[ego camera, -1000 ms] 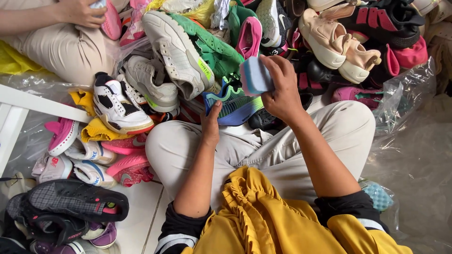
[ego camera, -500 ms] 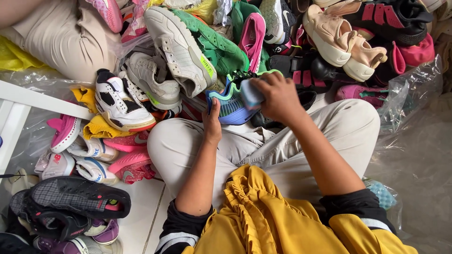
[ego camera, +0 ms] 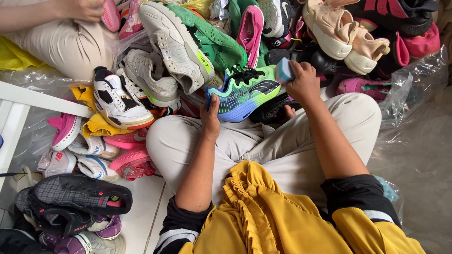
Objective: The person sits cross-legged on the floor and scrubs a green and blue sneaker with a small sponge. They clean the sole, sides, and upper parts of the shoe, rotating it to reach different areas. The surrounding floor is covered with many other shoes.
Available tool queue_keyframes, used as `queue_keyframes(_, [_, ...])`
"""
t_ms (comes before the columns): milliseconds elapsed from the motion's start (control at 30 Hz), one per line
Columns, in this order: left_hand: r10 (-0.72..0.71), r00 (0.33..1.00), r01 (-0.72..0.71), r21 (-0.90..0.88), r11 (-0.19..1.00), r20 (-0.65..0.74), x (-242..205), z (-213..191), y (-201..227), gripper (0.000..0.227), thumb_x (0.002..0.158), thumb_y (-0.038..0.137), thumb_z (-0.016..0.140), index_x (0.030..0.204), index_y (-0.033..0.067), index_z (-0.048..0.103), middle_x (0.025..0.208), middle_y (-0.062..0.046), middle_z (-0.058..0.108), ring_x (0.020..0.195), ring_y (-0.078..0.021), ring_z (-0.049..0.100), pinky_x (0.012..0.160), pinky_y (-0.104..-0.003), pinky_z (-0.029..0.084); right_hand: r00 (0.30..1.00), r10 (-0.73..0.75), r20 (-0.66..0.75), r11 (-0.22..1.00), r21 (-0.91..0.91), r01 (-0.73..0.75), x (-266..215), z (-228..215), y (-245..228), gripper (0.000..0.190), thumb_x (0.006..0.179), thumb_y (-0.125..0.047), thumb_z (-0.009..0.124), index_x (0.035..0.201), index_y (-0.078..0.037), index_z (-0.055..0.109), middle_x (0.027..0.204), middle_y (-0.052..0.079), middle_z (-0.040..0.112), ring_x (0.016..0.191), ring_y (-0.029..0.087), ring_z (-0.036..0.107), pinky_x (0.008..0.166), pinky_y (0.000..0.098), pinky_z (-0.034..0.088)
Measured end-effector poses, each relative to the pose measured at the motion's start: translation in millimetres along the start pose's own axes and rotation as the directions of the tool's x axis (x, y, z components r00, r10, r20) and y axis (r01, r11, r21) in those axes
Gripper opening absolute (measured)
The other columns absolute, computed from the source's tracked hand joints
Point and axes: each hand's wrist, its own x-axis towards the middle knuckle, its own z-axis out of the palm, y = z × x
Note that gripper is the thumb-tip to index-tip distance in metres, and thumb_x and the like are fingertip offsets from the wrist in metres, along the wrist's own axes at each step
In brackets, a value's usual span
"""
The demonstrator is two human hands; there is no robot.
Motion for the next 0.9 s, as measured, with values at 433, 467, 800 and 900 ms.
queue_keyframes(433, [-0.185,0.982,0.18,-0.108,0.978,-0.034,19,-23,-69,0.029,0.1,0.04,0.062,0.091,0.0148,0.072,0.079,0.006,0.066,0.078,-0.0031,0.062,0.085,-0.022,0.047,0.77,-0.558,-0.309,0.772,0.147,0.618,-88,-68,-168,0.062,0.074,-0.017,0.052,0.134,-0.023,0.065,0.121,0.016,0.059,0.119,0.043,0.058,0.083,0.0505,0.048])
queue_keyframes(467, [-0.157,0.987,0.153,-0.09,0.984,-0.037,10,-11,-35,0.028,0.101,0.038,0.06,0.092,0.0144,0.071,0.08,0.003,0.068,0.078,-0.006,0.063,0.083,-0.025,0.048,0.762,-0.571,-0.306,0.772,0.118,0.625,-89,-64,-169,0.067,0.072,-0.017,0.052,0.138,-0.022,0.063,0.123,0.016,0.057,0.123,0.044,0.056,0.086,0.0504,0.046])
queue_keyframes(800, [-0.035,0.999,0.035,0.002,0.999,0.03,-4,1,18,0.036,0.1,0.048,0.065,0.099,0.0122,0.072,0.085,0.004,0.061,0.085,-0.0064,0.05,0.083,-0.032,0.051,0.802,-0.512,-0.308,0.859,-0.177,0.48,-39,-44,-98,0.07,0.061,-0.021,0.059,0.13,-0.026,0.068,0.11,0.007,0.059,0.107,0.033,0.061,0.07,0.0447,0.049])
queue_keyframes(900, [0.005,0.995,-0.014,0.093,0.996,0.097,-16,12,40,0.032,0.099,0.045,0.068,0.096,0.0134,0.071,0.078,0.006,0.054,0.083,-0.0055,0.05,0.076,-0.029,0.045,0.87,-0.419,-0.261,0.903,-0.214,0.372,-24,-18,-55,0.073,0.061,-0.022,0.064,0.134,-0.027,0.067,0.112,0.006,0.06,0.105,0.031,0.061,0.068,0.0446,0.05])
